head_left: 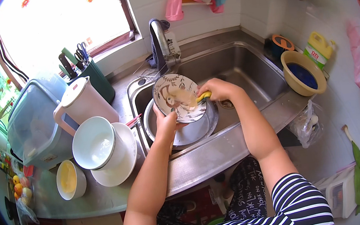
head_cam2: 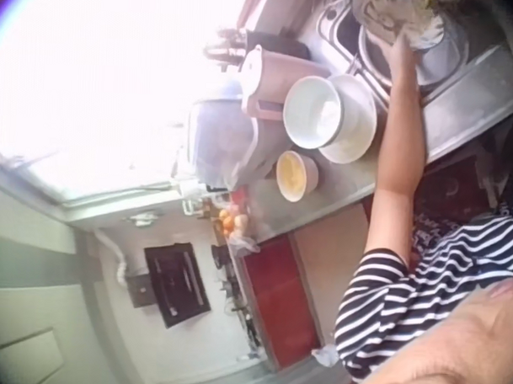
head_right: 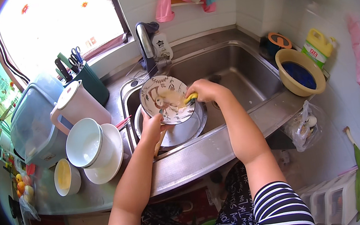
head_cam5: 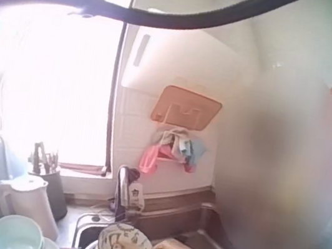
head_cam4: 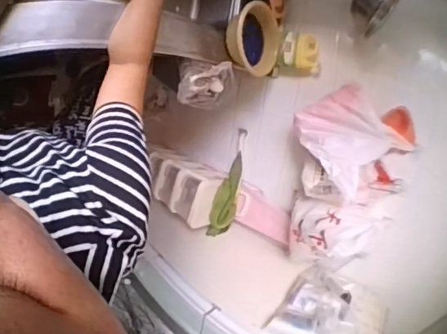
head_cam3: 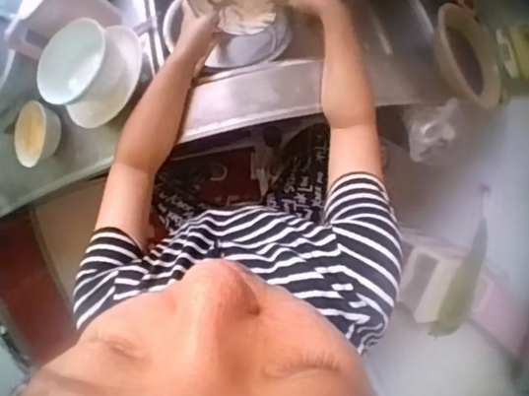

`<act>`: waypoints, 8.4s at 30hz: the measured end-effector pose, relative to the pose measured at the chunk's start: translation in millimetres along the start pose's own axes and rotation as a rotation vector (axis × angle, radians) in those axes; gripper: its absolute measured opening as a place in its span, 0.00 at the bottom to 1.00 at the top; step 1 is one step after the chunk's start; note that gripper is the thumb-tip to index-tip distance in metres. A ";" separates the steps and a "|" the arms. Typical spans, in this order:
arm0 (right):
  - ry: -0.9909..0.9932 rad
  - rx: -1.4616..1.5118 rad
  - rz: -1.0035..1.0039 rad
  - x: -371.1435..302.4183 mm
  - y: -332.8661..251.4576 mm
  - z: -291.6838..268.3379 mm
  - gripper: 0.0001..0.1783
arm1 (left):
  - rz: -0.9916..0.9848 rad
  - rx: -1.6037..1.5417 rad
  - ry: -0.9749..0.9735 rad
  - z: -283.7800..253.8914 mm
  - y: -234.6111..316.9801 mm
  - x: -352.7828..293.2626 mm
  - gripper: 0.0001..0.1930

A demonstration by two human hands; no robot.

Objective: The person washes various kitchen items in a sink using a sponge and soap. They scrub a patterned plate, a white bowl, a wooden spatula, and a metal bowl, rinsing each under running water. Finally, they stack the cleaned items in a dish rack.

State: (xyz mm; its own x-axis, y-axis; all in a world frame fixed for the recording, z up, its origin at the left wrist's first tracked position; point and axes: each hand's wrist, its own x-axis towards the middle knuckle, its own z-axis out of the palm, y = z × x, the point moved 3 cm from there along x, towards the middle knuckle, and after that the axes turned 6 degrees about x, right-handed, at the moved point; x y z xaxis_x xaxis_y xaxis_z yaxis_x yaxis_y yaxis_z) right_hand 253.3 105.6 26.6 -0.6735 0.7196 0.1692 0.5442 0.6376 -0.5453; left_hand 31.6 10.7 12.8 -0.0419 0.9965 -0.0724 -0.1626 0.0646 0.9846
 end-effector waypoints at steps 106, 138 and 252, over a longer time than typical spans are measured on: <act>0.349 -0.091 -0.186 53.1 -90.4 55.9 0.17 | -0.061 -0.228 -0.172 -20.9 -22.6 28.3 0.34; 0.269 -0.355 0.155 40.7 -74.2 36.7 0.11 | 0.301 -0.123 0.085 -31.0 -8.5 32.0 0.30; 0.368 1.507 0.342 33.3 1.6 30.5 0.20 | 0.063 0.085 0.027 -37.2 -8.2 21.5 0.21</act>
State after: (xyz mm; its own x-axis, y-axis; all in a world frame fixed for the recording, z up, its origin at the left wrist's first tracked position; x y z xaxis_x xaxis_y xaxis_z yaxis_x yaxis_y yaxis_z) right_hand 216.4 122.2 6.4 -0.3543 0.9327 -0.0676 -0.4854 -0.2452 -0.8392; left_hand -4.7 29.6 -2.7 -0.0760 0.9970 -0.0127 -0.0749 0.0070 0.9972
